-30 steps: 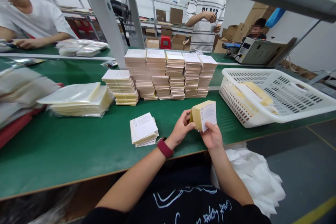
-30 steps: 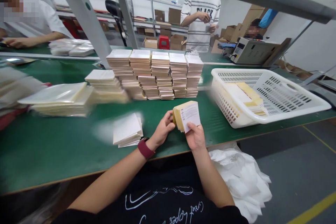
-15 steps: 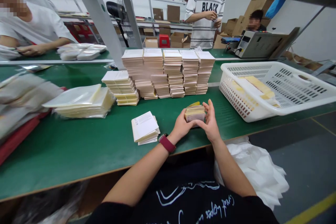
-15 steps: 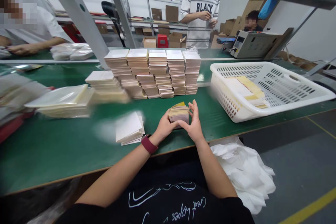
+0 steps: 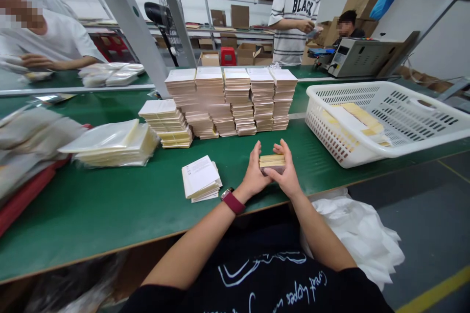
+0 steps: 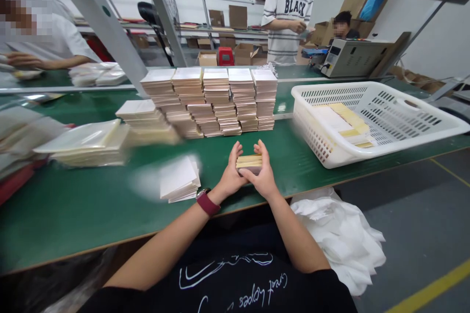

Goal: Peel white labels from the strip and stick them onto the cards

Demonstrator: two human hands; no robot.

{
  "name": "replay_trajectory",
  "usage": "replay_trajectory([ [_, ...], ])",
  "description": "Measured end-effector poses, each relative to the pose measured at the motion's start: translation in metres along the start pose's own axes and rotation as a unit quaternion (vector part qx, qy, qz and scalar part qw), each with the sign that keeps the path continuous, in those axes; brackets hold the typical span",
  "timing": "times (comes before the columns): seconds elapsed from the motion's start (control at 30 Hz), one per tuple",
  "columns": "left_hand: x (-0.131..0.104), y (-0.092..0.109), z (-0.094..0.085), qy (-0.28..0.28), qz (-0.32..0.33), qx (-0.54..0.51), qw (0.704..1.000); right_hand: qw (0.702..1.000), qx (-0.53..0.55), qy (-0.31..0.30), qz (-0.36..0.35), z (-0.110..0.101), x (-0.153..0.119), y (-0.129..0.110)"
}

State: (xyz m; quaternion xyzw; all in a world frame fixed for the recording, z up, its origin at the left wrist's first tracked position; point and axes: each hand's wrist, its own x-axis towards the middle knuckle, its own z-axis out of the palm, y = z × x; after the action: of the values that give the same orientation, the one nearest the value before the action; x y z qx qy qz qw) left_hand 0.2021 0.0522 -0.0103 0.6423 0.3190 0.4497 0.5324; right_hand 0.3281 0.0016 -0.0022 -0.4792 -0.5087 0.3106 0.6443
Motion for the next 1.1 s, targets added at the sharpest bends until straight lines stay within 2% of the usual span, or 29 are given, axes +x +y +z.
replay_trajectory([
  [0.1, -0.002, 0.005, 0.002, -0.009, 0.027, -0.047, 0.998, 0.996, 0.08, 0.042, 0.028, 0.006, 0.0, 0.004],
  [0.2, 0.0, 0.006, 0.007, 0.06, -0.005, -0.097, 0.993, 0.985, 0.131, 0.087, 0.077, 0.012, 0.002, 0.01],
  [0.27, 0.002, 0.005, 0.013, 0.11, -0.045, -0.095, 0.988, 0.985, 0.107, 0.1, 0.089, 0.017, 0.003, 0.013],
  [0.33, 0.003, 0.004, 0.018, 0.126, -0.067, -0.088, 0.986, 0.989, 0.057, 0.119, 0.068, 0.02, 0.003, 0.012],
  [0.43, 0.001, 0.004, 0.023, 0.105, -0.072, -0.102, 0.987, 0.99, 0.021, 0.133, 0.034, 0.024, -0.001, 0.008],
  [0.53, -0.005, 0.005, 0.023, 0.064, -0.054, -0.126, 0.988, 0.988, 0.059, 0.14, 0.037, 0.027, -0.007, 0.004],
  [0.67, -0.007, 0.008, 0.02, 0.099, -0.054, -0.119, 0.986, 0.977, 0.089, 0.174, 0.089, 0.033, -0.012, 0.0],
  [0.77, -0.008, 0.011, 0.019, 0.055, -0.037, -0.149, 0.987, 0.976, 0.051, 0.202, 0.071, 0.035, -0.013, -0.002],
  [0.9, -0.01, 0.012, 0.02, 0.063, -0.057, -0.142, 0.986, 0.975, 0.051, 0.198, 0.089, 0.036, -0.013, -0.001],
  [1.03, -0.013, 0.009, 0.02, 0.012, -0.024, -0.168, 0.985, 0.971, 0.05, 0.223, 0.07, 0.033, -0.006, 0.001],
  [1.1, -0.012, 0.007, 0.02, -0.015, -0.02, -0.135, 0.99, 0.963, 0.087, 0.239, 0.086, 0.028, 0.001, 0.002],
])
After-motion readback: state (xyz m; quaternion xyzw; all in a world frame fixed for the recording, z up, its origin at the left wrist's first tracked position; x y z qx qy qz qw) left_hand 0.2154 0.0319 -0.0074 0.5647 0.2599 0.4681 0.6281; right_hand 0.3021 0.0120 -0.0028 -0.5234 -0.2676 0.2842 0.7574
